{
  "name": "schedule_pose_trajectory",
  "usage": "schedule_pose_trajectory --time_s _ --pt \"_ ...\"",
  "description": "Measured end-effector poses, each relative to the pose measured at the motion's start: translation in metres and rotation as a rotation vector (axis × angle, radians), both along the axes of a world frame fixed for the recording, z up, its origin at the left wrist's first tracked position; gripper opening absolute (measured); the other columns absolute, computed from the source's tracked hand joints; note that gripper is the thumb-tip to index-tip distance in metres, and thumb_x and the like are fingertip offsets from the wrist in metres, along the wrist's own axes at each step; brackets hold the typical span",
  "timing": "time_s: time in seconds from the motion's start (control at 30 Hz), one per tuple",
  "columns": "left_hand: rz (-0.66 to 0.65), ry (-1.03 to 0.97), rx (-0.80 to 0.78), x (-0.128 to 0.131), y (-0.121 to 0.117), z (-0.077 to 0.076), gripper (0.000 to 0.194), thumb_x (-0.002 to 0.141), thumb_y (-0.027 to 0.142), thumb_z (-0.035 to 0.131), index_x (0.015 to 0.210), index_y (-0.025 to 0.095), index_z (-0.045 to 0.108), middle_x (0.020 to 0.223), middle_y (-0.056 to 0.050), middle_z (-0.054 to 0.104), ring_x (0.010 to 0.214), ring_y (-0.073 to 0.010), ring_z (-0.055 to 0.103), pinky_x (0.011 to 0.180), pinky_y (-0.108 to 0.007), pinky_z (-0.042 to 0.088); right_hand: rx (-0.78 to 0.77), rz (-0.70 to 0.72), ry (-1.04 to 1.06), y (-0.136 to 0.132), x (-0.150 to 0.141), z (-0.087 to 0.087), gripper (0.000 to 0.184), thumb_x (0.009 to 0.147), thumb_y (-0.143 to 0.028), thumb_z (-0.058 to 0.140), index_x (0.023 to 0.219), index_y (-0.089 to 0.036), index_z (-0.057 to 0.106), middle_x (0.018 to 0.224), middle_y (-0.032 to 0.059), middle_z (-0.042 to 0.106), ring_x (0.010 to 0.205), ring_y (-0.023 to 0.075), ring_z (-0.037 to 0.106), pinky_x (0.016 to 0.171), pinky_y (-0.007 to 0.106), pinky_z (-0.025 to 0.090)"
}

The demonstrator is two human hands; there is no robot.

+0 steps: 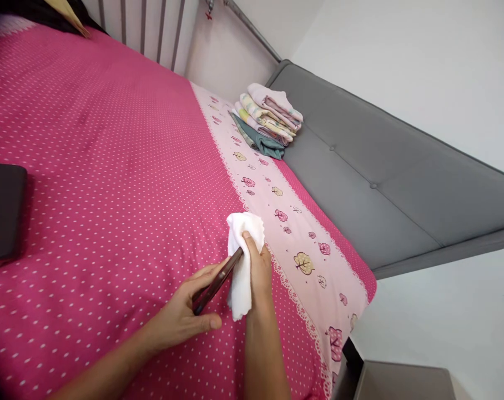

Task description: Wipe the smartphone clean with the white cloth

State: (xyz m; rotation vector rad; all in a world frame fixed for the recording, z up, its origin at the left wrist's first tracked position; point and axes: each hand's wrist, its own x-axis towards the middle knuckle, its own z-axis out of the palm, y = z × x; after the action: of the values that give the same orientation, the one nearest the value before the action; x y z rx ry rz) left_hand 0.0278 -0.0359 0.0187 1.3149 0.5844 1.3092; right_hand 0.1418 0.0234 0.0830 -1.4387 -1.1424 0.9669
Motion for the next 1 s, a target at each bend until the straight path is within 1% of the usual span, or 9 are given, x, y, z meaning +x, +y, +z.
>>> schedule_pose_trajectory --time_s 0.1,0.23,0.4,0.53,0.6,0.7,0.77,0.87,1.0 --pt "0.01 -0.027 -0.068 -0.001 -0.001 0.001 0.056 0.08 0.035 0.062 0.133 0.031 0.046 0.133 -0.005 0.046 0.125 -0.0242 0.04 0.106 -0.033 0.028 -0.091 0.055 0.057 0.0 0.002 -0.004 0.051 0.071 -0.061 0.059 0.089 -0.014 0.066 0.048 -0.0043 0.051 0.043 0.014 0.048 0.048 0.027 0.041" --pt "0.046 -0.043 -0.115 -0.005 -0.001 0.0 0.047 0.084 0.041 0.055 0.129 0.029 0.05 0.133 -0.006 0.042 0.125 -0.0262 0.037 0.104 -0.035 0.03 -0.105 0.068 0.086 -0.002 0.003 -0.006 0.052 0.07 -0.061 0.061 0.091 -0.014 0.064 0.051 -0.0033 0.053 0.046 0.0148 0.051 0.049 0.028 0.043" --pt "0.069 -0.064 -0.123 -0.008 0.002 -0.003 0.05 0.082 0.048 0.055 0.126 0.025 0.054 0.111 -0.008 0.053 0.107 -0.0267 0.049 0.094 -0.036 0.036 -0.171 0.032 0.204 -0.009 -0.004 -0.008 0.044 0.068 -0.058 0.064 0.082 -0.016 0.061 0.049 -0.0056 0.048 0.041 0.012 0.044 0.043 0.025 0.037" --pt "0.121 -0.162 -0.251 -0.007 0.005 -0.006 0.044 0.075 0.05 0.062 0.109 0.021 0.065 0.101 -0.006 0.062 0.095 -0.0254 0.055 0.086 -0.034 0.04 -0.202 0.032 0.281 -0.013 -0.007 -0.027 0.037 0.065 -0.052 0.071 0.076 -0.018 0.059 0.05 -0.0063 0.049 0.043 0.0112 0.044 0.043 0.024 0.035" --pt "0.153 -0.226 -0.335 -0.007 0.006 -0.006 0.042 0.069 0.048 0.069 0.1 0.019 0.068 0.094 -0.006 0.066 0.09 -0.0256 0.058 0.08 -0.032 0.043 -0.18 0.043 0.256 -0.016 -0.007 -0.04 0.037 0.067 -0.052 0.07 0.078 -0.018 0.061 0.055 -0.0044 0.054 0.048 0.0124 0.05 0.046 0.024 0.039" --pt "0.219 -0.323 -0.438 -0.006 0.006 -0.003 0.042 0.061 0.043 0.077 0.094 0.018 0.07 0.089 -0.005 0.07 0.084 -0.0233 0.061 0.074 -0.028 0.046 -0.122 0.033 0.183 -0.02 -0.009 -0.054 0.041 0.072 -0.054 0.065 0.09 -0.017 0.064 0.071 0.0008 0.065 0.061 0.0157 0.059 0.057 0.026 0.046" --pt "0.253 -0.372 -0.519 -0.007 0.007 -0.002 0.04 0.056 0.042 0.08 0.086 0.016 0.071 0.081 -0.004 0.071 0.074 -0.0206 0.063 0.069 -0.027 0.047 -0.102 0.039 0.114 -0.023 -0.011 -0.056 0.042 0.074 -0.053 0.062 0.094 -0.017 0.063 0.079 0.0027 0.068 0.068 0.0175 0.062 0.062 0.028 0.048" --pt "0.271 -0.449 -0.665 -0.008 0.008 -0.002 0.037 0.055 0.042 0.081 0.076 0.014 0.069 0.067 -0.003 0.069 0.061 -0.0184 0.063 0.061 -0.027 0.049 -0.101 0.082 -0.052 -0.026 -0.011 -0.053 0.038 0.077 -0.05 0.06 0.094 -0.016 0.063 0.081 0.0037 0.068 0.071 0.0185 0.063 0.063 0.028 0.049" --pt "0.286 -0.557 -0.823 -0.011 0.011 0.0 0.033 0.06 0.04 0.079 0.078 0.014 0.068 0.066 -0.005 0.071 0.058 -0.0199 0.065 0.059 -0.028 0.052 -0.054 0.119 -0.239 -0.027 -0.009 -0.053 0.033 0.078 -0.042 0.057 0.095 -0.014 0.063 0.085 0.0056 0.069 0.075 0.0194 0.063 0.066 0.028 0.048"
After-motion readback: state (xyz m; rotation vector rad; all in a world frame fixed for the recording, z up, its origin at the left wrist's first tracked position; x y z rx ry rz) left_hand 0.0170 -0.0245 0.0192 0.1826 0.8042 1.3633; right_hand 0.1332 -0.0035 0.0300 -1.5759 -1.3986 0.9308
